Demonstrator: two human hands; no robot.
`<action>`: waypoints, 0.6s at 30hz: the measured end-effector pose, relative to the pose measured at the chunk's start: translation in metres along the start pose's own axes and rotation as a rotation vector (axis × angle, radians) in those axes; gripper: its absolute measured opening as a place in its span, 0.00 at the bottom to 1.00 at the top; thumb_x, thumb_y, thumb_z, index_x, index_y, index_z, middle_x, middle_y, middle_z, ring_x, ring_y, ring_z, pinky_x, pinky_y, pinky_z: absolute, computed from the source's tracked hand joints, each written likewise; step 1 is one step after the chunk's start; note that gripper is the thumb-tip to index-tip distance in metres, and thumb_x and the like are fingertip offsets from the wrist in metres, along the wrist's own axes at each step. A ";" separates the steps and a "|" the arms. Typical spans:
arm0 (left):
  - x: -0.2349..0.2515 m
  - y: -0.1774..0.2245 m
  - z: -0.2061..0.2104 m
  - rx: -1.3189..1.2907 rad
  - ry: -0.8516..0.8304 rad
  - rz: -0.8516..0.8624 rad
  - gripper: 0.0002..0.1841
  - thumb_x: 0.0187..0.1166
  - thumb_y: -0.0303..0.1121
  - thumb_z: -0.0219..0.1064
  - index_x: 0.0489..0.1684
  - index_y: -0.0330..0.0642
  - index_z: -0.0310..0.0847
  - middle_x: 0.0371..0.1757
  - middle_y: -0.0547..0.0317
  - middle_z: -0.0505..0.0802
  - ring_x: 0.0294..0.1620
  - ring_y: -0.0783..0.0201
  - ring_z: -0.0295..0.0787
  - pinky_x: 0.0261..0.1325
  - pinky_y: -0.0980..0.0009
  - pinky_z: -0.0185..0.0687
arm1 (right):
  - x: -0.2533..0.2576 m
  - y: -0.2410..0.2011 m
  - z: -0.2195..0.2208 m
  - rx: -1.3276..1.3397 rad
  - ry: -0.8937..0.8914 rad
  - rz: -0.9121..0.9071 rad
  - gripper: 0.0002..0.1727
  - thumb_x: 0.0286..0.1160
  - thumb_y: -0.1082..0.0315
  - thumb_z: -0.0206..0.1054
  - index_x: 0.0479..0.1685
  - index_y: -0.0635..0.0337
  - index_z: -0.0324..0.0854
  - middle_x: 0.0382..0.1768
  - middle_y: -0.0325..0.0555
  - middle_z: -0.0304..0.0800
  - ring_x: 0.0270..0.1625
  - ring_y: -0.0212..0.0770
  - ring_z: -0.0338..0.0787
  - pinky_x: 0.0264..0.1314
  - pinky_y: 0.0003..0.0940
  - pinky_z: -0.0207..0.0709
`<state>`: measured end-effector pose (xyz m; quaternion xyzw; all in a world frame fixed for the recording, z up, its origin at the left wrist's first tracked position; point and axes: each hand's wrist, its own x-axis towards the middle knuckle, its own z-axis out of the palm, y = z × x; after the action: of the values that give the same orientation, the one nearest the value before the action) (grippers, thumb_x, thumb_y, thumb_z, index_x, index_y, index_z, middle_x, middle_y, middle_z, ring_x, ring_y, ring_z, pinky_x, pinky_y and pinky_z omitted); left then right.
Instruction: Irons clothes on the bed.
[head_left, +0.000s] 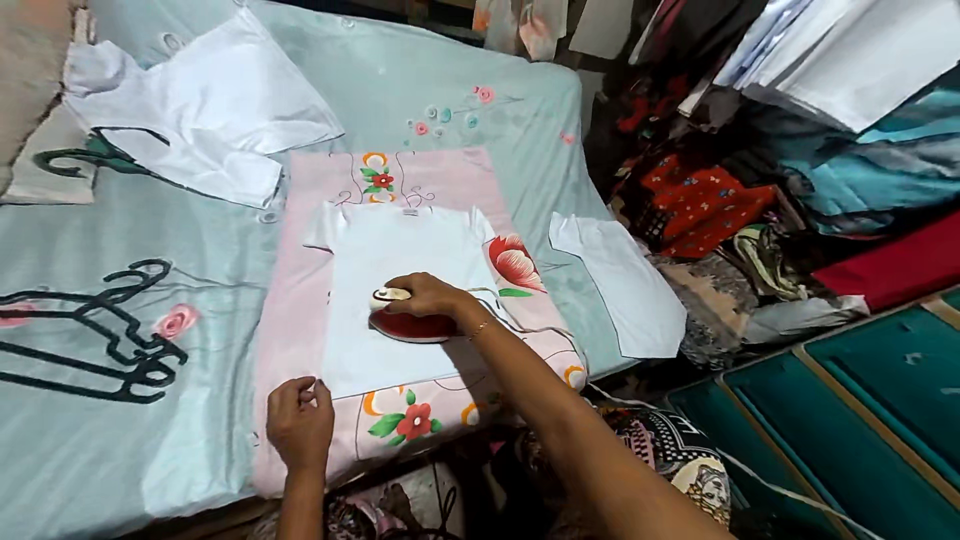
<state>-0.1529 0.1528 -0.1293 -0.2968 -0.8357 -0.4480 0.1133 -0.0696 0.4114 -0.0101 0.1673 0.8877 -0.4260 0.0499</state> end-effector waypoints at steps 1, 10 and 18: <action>0.000 -0.001 0.000 -0.003 -0.003 -0.001 0.10 0.76 0.22 0.65 0.43 0.20 0.86 0.44 0.26 0.89 0.37 0.41 0.87 0.44 0.52 0.83 | -0.010 0.008 -0.003 0.008 0.008 0.040 0.24 0.83 0.56 0.68 0.71 0.62 0.81 0.49 0.61 0.90 0.42 0.49 0.88 0.48 0.48 0.81; -0.001 0.004 -0.006 -0.010 -0.054 -0.015 0.11 0.79 0.23 0.63 0.45 0.19 0.86 0.48 0.24 0.89 0.44 0.34 0.89 0.51 0.45 0.83 | -0.127 0.073 -0.064 -0.303 0.335 0.461 0.24 0.81 0.51 0.69 0.66 0.59 0.85 0.54 0.63 0.91 0.60 0.63 0.89 0.65 0.67 0.76; 0.002 0.011 -0.007 0.017 -0.082 -0.052 0.11 0.80 0.22 0.63 0.47 0.19 0.85 0.51 0.23 0.88 0.47 0.34 0.89 0.55 0.44 0.83 | -0.144 0.119 0.011 -0.526 0.566 0.627 0.27 0.90 0.66 0.52 0.87 0.58 0.68 0.68 0.70 0.84 0.72 0.70 0.82 0.76 0.64 0.70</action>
<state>-0.1485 0.1521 -0.1169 -0.2919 -0.8509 -0.4311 0.0698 0.1058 0.4356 -0.0720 0.5171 0.8508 -0.0897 -0.0269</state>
